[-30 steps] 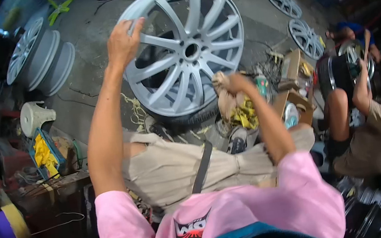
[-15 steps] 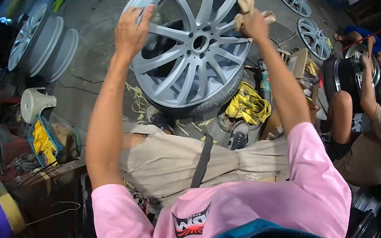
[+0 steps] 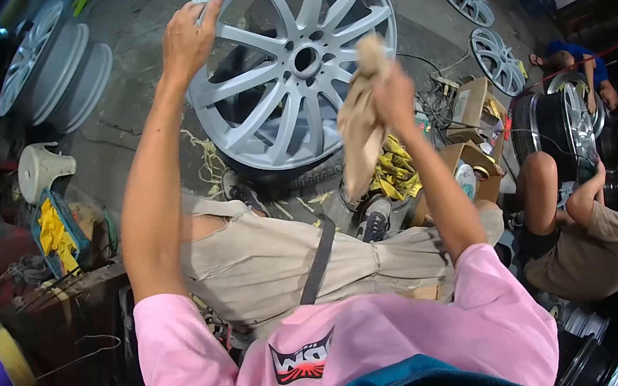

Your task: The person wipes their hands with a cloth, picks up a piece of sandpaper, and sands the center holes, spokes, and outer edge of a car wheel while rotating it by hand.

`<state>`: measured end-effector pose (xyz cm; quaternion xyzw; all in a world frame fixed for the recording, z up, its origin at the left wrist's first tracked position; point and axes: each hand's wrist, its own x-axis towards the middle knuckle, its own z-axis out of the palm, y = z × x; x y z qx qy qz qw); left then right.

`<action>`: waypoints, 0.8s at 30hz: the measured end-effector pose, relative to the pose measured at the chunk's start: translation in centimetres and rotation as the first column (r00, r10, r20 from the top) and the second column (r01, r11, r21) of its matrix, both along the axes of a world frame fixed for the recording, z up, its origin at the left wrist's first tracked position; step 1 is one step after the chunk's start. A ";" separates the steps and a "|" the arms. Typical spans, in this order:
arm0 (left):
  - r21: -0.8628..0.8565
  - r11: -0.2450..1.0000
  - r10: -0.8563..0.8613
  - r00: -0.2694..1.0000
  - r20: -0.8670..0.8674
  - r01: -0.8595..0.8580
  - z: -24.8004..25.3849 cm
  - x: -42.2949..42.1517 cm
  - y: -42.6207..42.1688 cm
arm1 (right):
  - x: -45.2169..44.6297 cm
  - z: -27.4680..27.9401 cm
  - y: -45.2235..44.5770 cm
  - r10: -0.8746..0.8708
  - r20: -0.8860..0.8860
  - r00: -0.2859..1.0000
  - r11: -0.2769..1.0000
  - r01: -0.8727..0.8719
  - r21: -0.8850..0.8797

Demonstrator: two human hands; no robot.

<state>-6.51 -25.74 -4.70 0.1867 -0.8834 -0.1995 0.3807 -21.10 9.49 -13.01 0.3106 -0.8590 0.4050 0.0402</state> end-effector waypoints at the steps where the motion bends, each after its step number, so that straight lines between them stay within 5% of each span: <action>1: 0.003 1.000 0.004 1.000 -0.006 -0.004 -0.1 0.0 0.1 | -0.6 3.1 -0.5 -0.086 0.005 0.996 0.984 0.086 -0.154; 2: 0.004 1.000 0.005 1.000 -0.014 -0.005 -0.1 0.1 0.2 | -0.7 4.1 -1.3 -0.084 0.009 0.996 0.984 0.084 -0.158; 4: 0.019 1.000 -0.010 1.000 0.000 0.010 0.2 0.1 0.2 | -0.6 5.0 -2.6 0.081 -0.270 0.959 0.983 -0.122 -0.140; 7: 0.068 0.998 -0.014 1.000 0.007 0.014 0.2 0.1 0.8 | -1.4 -2.1 -3.4 0.343 -0.549 0.763 0.903 -0.107 0.416; 9: 0.093 0.996 0.011 1.000 0.004 -0.011 0.2 0.2 1.1 | -1.2 -7.1 -4.2 0.298 -0.490 0.819 0.934 -0.144 0.328; 11: 0.038 0.997 -0.064 0.992 -0.108 0.069 -0.1 0.3 1.4 | 1.3 -8.7 -6.5 0.057 -0.127 0.990 0.990 -0.040 0.134; 13: 0.055 0.995 -0.078 0.997 -0.028 0.079 0.2 0.6 2.0 | 2.2 -5.2 -7.0 0.012 0.042 0.999 0.987 -0.019 0.159; 15: 0.082 0.996 -0.042 0.999 -0.012 0.043 0.3 0.4 1.6 | -0.1 -2.6 -6.1 0.228 0.531 0.816 0.890 -0.396 0.227; 17: 0.078 0.997 -0.025 0.999 0.024 0.023 0.8 0.4 1.5 | 1.8 -2.8 -3.2 0.448 0.675 0.586 0.597 -0.758 0.261; 20: 0.057 0.997 -0.042 0.999 -0.004 0.042 -0.1 0.5 0.9 | 4.3 -5.7 1.4 0.527 0.680 0.509 0.530 -0.823 0.205; 22: 0.020 1.000 -0.023 0.999 -0.036 0.024 -0.3 0.3 0.5 | 3.0 -6.7 3.7 0.084 0.660 0.747 0.786 -0.457 0.417; 23: 0.016 0.999 -0.029 0.999 -0.033 0.030 -0.3 0.3 0.4 | 1.9 -7.2 5.3 0.056 0.652 0.756 0.846 -0.382 0.371; 24: 0.032 0.999 0.005 1.000 0.018 -0.005 -0.2 0.2 0.2 | 0.1 -9.9 7.5 0.044 0.620 0.783 0.743 -0.441 0.504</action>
